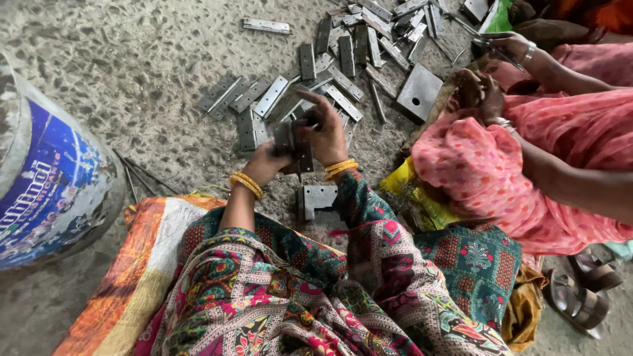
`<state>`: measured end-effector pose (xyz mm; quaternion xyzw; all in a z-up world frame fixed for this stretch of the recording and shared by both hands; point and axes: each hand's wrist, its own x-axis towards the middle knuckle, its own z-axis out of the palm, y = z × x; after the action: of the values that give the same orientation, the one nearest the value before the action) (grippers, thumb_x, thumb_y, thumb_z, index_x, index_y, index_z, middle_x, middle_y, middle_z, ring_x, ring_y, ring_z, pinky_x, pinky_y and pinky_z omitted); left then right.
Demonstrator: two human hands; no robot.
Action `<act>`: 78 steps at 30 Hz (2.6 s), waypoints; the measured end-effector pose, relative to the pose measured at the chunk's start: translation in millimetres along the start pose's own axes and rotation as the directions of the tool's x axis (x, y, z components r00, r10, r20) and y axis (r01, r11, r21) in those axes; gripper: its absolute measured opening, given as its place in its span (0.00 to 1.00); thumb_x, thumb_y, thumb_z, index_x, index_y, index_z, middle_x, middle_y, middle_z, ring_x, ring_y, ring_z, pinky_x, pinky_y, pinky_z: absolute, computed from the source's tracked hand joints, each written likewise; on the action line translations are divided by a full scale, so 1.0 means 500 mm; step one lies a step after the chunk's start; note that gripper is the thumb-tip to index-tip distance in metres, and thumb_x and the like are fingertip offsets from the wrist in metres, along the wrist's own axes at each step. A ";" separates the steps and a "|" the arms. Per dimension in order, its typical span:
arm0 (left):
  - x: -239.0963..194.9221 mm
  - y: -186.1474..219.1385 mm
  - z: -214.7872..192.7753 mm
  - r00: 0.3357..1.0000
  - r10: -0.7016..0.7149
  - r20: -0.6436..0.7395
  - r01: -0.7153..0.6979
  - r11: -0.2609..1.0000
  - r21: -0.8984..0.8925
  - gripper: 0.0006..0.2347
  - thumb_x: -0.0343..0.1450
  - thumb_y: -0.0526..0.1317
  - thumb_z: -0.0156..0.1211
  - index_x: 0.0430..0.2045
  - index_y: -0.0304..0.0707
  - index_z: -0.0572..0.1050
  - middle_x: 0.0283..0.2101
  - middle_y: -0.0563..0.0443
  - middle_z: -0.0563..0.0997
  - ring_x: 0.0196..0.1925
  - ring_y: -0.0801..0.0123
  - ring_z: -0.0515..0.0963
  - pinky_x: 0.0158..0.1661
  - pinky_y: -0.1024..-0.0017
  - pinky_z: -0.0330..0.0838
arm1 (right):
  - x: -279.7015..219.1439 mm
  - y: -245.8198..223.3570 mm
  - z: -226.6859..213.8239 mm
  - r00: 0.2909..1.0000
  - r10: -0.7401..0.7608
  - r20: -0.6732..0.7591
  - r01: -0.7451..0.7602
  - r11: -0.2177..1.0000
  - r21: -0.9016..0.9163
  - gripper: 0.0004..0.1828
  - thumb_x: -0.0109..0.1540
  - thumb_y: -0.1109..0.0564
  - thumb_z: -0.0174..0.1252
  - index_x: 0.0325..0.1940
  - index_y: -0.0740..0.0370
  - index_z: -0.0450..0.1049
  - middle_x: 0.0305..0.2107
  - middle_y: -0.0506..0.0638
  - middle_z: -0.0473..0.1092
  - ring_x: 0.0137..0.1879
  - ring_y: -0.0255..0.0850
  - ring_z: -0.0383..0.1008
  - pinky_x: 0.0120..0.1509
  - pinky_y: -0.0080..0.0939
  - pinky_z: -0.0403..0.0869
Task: The person assembles metal hinges by hand, inserting pins into plates and checking the fit.
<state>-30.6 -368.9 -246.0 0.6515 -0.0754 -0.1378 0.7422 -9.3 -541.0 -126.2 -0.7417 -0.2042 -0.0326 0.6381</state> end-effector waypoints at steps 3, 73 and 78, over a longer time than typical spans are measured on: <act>0.002 0.002 0.016 0.981 -0.022 -0.190 -0.004 0.991 -0.135 0.15 0.67 0.45 0.72 0.41 0.34 0.83 0.39 0.50 0.85 0.39 0.70 0.79 0.43 0.71 0.73 | 0.013 0.042 -0.032 0.980 0.149 -0.130 -0.153 0.988 -0.017 0.35 0.59 0.75 0.59 0.69 0.54 0.67 0.38 0.45 0.75 0.43 0.29 0.77 0.44 0.28 0.77; 0.037 -0.056 -0.075 0.315 -0.293 -0.903 -0.102 0.935 -0.339 0.32 0.64 0.47 0.69 0.58 0.19 0.68 0.51 0.27 0.81 0.50 0.45 0.85 0.51 0.59 0.77 | -0.014 0.194 0.055 0.934 0.294 0.204 0.141 0.222 -0.965 0.13 0.64 0.54 0.54 0.53 0.57 0.71 0.46 0.60 0.70 0.51 0.58 0.75 0.56 0.58 0.69; 0.031 -0.046 -0.076 0.307 -0.356 -0.883 0.064 0.933 -0.354 0.40 0.65 0.52 0.67 0.65 0.19 0.58 0.65 0.21 0.65 0.62 0.39 0.74 0.61 0.55 0.68 | -0.016 0.218 0.045 0.929 0.303 0.211 0.163 0.178 -0.971 0.14 0.62 0.55 0.56 0.51 0.58 0.71 0.46 0.60 0.71 0.52 0.57 0.76 0.56 0.58 0.70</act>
<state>-7.3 -340.0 -275.1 0.5149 0.4689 0.1565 0.7004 16.2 -532.8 -234.3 -0.9765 -0.2126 0.0103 -0.0343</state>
